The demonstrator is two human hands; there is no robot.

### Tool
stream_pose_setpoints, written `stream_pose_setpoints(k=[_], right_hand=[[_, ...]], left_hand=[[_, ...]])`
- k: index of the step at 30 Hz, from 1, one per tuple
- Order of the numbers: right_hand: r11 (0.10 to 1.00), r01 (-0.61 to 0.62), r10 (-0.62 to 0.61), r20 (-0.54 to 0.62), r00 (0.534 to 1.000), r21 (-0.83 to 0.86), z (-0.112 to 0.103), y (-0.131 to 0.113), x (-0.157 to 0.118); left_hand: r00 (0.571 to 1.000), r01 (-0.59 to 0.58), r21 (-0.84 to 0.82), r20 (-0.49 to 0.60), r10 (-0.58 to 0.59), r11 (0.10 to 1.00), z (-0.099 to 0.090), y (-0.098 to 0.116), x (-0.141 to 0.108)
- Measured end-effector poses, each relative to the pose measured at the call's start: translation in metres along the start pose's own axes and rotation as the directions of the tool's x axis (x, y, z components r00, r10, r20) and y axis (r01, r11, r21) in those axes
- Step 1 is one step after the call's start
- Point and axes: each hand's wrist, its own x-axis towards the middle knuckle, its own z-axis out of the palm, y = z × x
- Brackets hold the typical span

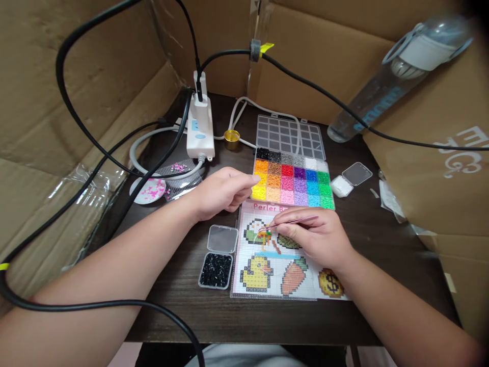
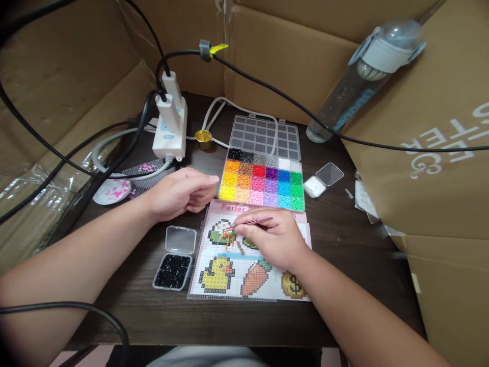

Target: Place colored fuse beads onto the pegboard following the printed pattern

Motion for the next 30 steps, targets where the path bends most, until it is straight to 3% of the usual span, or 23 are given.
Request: stream_pose_setpoints(k=[5, 9, 12, 16, 19, 25, 30], right_hand=[[1.000, -0.001, 0.002, -0.024, 1.000, 0.029, -0.001, -0.001, 0.001], [0.996, -0.031, 0.044, -0.149, 0.988, 0.085, -0.010, -0.002, 0.001], [0.973, -0.050, 0.112, -0.271, 0.956, 0.224, -0.027, -0.003, 0.004], [0.903, 0.060, 0.127, -0.398, 0.909, 0.425, -0.053, -0.004, 0.015], [0.842, 0.057, 0.227, -0.449, 0.864, 0.536, -0.070, -0.002, 0.023], [0.791, 0.059, 0.318, -0.492, 0.811, 0.609, -0.083, 0.007, 0.030], [0.811, 0.079, 0.299, -0.528, 0.795, 0.579, -0.081, 0.009, 0.030]], left_hand=[[1.000, -0.005, -0.006, 0.000, 0.005, 1.000, 0.000, 0.000, 0.001], [1.000, 0.000, 0.007, 0.008, 0.000, 1.000, -0.003, -0.001, 0.000], [1.000, 0.007, 0.009, 0.013, -0.007, 1.000, -0.003, -0.001, 0.001], [1.000, 0.018, -0.002, 0.000, -0.018, 1.000, -0.002, 0.001, 0.001], [0.999, 0.032, -0.015, -0.021, -0.033, 0.999, -0.001, 0.004, 0.001], [0.998, 0.059, -0.064, -0.021, -0.061, 0.996, -0.005, 0.003, 0.000], [0.998, 0.059, -0.048, 0.002, -0.059, 0.997, -0.008, 0.002, -0.002]])
